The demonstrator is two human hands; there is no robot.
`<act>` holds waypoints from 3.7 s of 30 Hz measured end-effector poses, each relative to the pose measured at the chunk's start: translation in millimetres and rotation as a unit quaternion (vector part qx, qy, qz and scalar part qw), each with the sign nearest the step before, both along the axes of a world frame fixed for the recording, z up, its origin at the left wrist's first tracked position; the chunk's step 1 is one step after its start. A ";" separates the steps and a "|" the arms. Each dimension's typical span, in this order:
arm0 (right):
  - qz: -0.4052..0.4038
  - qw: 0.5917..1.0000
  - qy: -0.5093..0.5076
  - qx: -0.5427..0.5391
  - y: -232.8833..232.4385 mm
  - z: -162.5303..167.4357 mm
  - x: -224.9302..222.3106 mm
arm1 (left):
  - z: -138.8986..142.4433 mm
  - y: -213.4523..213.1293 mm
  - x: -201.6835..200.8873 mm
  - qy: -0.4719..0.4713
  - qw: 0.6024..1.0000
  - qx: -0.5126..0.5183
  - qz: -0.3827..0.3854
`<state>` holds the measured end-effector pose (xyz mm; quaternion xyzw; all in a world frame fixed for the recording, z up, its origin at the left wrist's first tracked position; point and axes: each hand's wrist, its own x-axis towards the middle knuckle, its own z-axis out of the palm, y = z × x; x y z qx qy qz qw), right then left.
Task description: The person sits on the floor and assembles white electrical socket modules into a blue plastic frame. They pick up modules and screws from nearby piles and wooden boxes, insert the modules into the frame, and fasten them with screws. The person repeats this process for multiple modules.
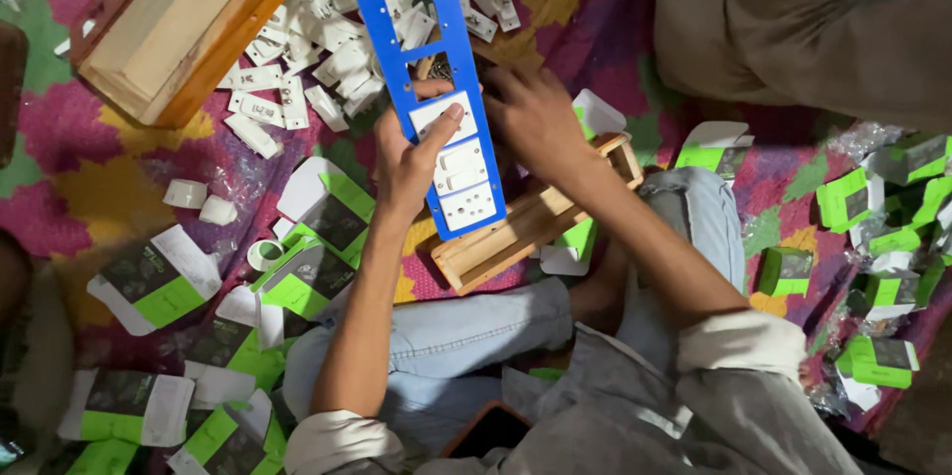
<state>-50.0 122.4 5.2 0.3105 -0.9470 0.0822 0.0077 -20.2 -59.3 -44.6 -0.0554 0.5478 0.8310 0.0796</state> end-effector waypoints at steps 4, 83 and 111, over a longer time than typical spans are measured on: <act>0.003 0.999 0.029 0.020 -18.2 3.3 -3.3 | 3.0 -1.8 2.2 -0.001 1.000 -0.004 -0.004; -0.390 0.597 -0.394 -0.580 17.2 6.1 69.0 | -3.1 30.5 20.2 0.144 0.984 -0.092 -0.057; -0.229 0.870 -0.301 -0.316 80.2 36.7 46.0 | 35.3 9.5 6.5 0.442 0.773 -0.438 -0.123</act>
